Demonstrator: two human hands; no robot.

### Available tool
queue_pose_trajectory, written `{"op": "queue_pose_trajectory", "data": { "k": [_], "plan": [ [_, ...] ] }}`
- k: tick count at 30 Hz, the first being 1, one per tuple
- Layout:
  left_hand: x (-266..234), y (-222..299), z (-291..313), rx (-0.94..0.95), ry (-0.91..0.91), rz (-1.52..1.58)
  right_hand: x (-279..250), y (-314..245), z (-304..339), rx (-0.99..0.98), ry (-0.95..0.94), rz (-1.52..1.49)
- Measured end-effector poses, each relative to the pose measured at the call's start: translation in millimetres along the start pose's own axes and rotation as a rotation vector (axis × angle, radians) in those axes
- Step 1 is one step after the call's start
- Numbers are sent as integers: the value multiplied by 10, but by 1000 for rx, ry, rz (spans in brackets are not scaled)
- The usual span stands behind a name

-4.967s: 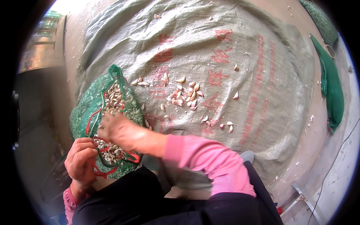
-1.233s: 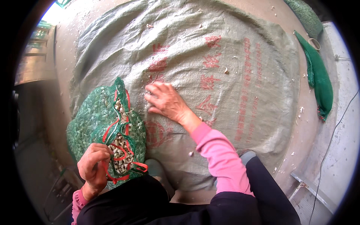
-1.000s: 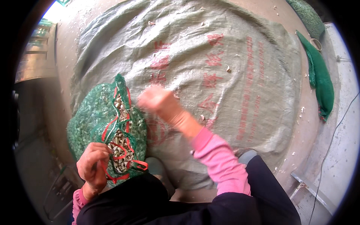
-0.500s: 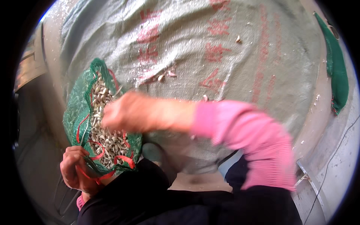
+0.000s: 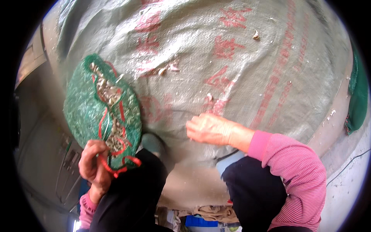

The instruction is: The person sorts garlic cloves on a tarp, places them into a green mesh bag, ties the bag shut, and then lifts and shakes the tarp to clear it.

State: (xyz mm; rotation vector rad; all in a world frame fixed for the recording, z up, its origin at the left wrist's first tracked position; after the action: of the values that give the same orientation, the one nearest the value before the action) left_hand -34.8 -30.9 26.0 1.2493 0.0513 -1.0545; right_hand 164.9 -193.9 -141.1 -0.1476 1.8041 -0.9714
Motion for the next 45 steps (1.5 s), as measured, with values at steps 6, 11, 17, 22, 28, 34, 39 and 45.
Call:
{"op": "queue_pose_trajectory", "data": {
  "k": [6, 11, 17, 22, 28, 34, 39, 45],
  "plan": [
    [13, 51, 126, -124, 16, -95, 221, -406, -250, -24, -72, 73],
    [-162, 86, 358, -176, -148, -349, 313, -411, -126, 78, -125, -71],
    [-478, 168, 640, -125, -156, -384, -1128, -484, -916, 650, 769, -312],
    [-710, 181, 714, -79, -109, -364, -991, -636, -2200, 536, 469, -98],
    [-1024, 97, 803, -129, -240, -380, -1140, 229, -1760, 1318, 804, 75],
    [-1547, -161, 1364, -268, -193, -451, -1043, 42, -1994, 1155, 558, -363],
    [-2041, -173, 1893, -410, -63, -407, -1514, -1125, -2708, 815, 445, -433],
    [-1629, -81, 2240, -568, -97, -191, -969, -909, -2193, 1140, 309, -602]
  ]
}}
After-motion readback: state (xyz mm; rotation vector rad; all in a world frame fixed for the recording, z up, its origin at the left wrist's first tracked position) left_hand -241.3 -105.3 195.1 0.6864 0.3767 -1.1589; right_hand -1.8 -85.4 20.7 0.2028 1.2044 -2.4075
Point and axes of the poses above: each hand's wrist, its own z-axis away from the middle knuckle, its own x-axis out of the palm, y = z × x, the point moved 5 cm from there along -z, towards the middle knuckle, and after that the axes turned 14 degrees about -x, right-handed, at the moved point
